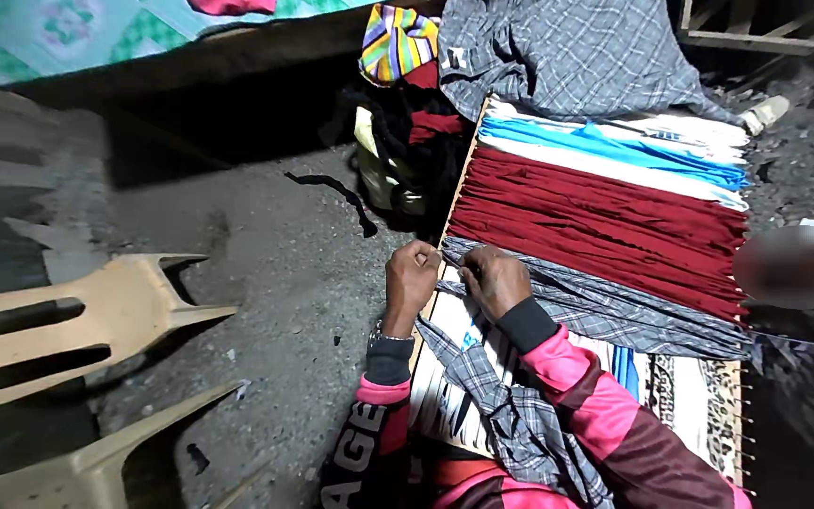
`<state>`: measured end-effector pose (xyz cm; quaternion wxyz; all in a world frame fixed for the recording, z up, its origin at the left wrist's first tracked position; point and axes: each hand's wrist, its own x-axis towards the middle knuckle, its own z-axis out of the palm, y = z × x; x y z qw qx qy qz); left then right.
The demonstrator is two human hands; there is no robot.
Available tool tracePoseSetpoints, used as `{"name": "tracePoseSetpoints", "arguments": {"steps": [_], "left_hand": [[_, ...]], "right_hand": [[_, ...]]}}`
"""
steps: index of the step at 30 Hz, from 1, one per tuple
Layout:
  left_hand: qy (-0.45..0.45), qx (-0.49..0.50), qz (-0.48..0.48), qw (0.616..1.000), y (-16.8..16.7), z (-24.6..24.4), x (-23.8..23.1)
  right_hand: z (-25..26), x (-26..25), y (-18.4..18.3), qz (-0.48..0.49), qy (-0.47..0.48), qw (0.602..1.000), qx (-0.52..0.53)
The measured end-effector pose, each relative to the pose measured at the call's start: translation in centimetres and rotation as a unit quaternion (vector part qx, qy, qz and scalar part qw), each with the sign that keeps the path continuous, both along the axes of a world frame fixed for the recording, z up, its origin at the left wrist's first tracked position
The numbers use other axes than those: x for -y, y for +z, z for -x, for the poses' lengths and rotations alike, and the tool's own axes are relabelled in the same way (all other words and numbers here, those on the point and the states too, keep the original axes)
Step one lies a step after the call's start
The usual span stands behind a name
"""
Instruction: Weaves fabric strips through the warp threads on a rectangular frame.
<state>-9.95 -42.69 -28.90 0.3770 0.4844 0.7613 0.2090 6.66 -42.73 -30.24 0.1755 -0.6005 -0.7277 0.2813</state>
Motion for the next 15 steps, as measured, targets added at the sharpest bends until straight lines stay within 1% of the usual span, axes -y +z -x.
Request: {"name": "tracePoseSetpoints", "arguments": {"steps": [2,6,11,13,15], "left_hand": [[-0.001,-0.008,-0.012,1.000,-0.1,-0.1,-0.1],[-0.011,-0.020,-0.029,0.999,0.3,-0.3,-0.2],[-0.034,-0.047,-0.029,0.998,0.5,-0.7,-0.6],[-0.026,-0.037,-0.028,0.999,0.5,-0.7,-0.5],[-0.012,-0.002,-0.022,1.000,0.3,-0.4,-0.3]], "right_hand": [[0.0,0.2,0.0,-0.021,0.001,1.000,-0.001],[0.1,0.0,0.4,-0.032,-0.001,0.999,-0.023],[0.7,0.4,0.3,-0.052,0.013,0.998,-0.014],[1.1,0.8,0.3,-0.041,0.017,0.999,-0.015],[1.2,1.0,0.3,-0.033,0.020,0.999,-0.018]]}}
